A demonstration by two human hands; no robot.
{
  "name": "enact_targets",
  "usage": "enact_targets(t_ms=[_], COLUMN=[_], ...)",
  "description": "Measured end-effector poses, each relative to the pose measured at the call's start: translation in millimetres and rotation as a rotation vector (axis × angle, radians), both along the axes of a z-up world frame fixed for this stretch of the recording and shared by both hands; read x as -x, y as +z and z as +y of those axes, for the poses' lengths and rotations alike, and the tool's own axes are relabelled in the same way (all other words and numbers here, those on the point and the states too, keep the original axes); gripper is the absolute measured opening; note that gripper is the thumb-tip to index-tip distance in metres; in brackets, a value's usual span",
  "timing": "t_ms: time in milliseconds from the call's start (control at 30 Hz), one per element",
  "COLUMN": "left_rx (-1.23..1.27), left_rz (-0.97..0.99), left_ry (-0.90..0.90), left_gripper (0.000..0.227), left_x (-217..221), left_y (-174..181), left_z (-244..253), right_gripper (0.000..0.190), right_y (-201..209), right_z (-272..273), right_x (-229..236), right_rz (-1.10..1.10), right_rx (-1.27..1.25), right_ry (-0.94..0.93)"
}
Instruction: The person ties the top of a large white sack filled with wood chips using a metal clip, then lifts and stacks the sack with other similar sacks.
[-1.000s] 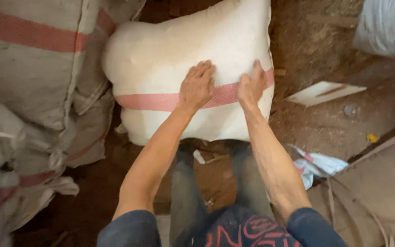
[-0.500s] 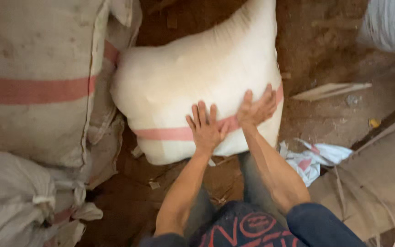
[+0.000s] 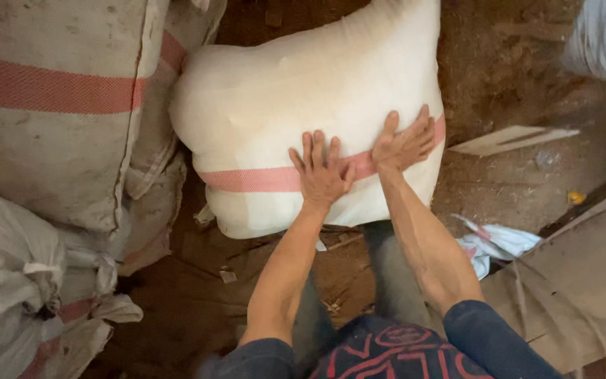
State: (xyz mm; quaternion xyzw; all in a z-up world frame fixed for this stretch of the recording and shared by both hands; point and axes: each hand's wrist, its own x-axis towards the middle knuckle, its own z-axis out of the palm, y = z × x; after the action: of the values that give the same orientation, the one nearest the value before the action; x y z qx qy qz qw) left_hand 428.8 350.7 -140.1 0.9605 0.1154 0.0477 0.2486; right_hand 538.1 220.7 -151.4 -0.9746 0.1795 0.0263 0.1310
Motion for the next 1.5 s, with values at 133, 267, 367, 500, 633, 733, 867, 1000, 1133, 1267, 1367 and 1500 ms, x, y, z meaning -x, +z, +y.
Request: enact_targets(t_ms=[133, 267, 367, 500, 633, 733, 867, 1000, 1133, 1267, 1367, 1500], left_rx=[-0.006, 0.01, -0.018, -0.036, -0.112, -0.093, -0.062, 0.021, 0.06, 0.035, -0.015, -0.042], left_rz=[0.122, 0.267, 0.106, -0.045, -0.178, -0.194, -0.067, 0.099, 0.321, 0.291, 0.094, -0.142], left_ry=[-0.007, 0.0, 0.058, 0.038, 0.008, 0.033, 0.029, 0.038, 0.382, 0.451, 0.481, 0.527], left_gripper=[0.074, 0.07, 0.068, 0.062, 0.056, 0.055, 0.054, 0.045, 0.05, 0.07, 0.073, 0.074], left_x=[14, 39, 32, 29, 22, 19, 34, 32, 55, 40, 35, 23], left_y=[3, 23, 14, 2, -1, -5, 10, 20, 29, 18, 9, -29], left_z=[19, 20, 18, 13, 11, 18, 16, 26, 57, 88, 80, 85], right_gripper=[0.078, 0.078, 0.078, 0.076, 0.075, 0.073, 0.069, 0.071, 0.074, 0.08, 0.078, 0.078], right_y=[6, 17, 0, -27, -38, -34, -9, 6, 21, 13, 5, -31], right_z=[-25, -41, -39, -49, -48, -39, -34, 19, 82, 103, 93, 91], right_x=[37, 85, 84, 81, 80, 80, 85, 65, 80, 64, 70, 66], right_rz=[0.064, -0.02, -0.026, -0.131, -0.205, -0.161, -0.126, -0.094, -0.147, -0.127, -0.144, -0.232], right_rx=[-0.05, 0.027, 0.037, -0.04, -0.077, 0.02, 0.006, -0.106, 0.074, 0.136, 0.043, 0.179], right_ry=[0.108, 0.09, 0.069, 0.074, 0.083, 0.065, 0.068, 0.291, 0.464, 0.394, 0.372, 0.434])
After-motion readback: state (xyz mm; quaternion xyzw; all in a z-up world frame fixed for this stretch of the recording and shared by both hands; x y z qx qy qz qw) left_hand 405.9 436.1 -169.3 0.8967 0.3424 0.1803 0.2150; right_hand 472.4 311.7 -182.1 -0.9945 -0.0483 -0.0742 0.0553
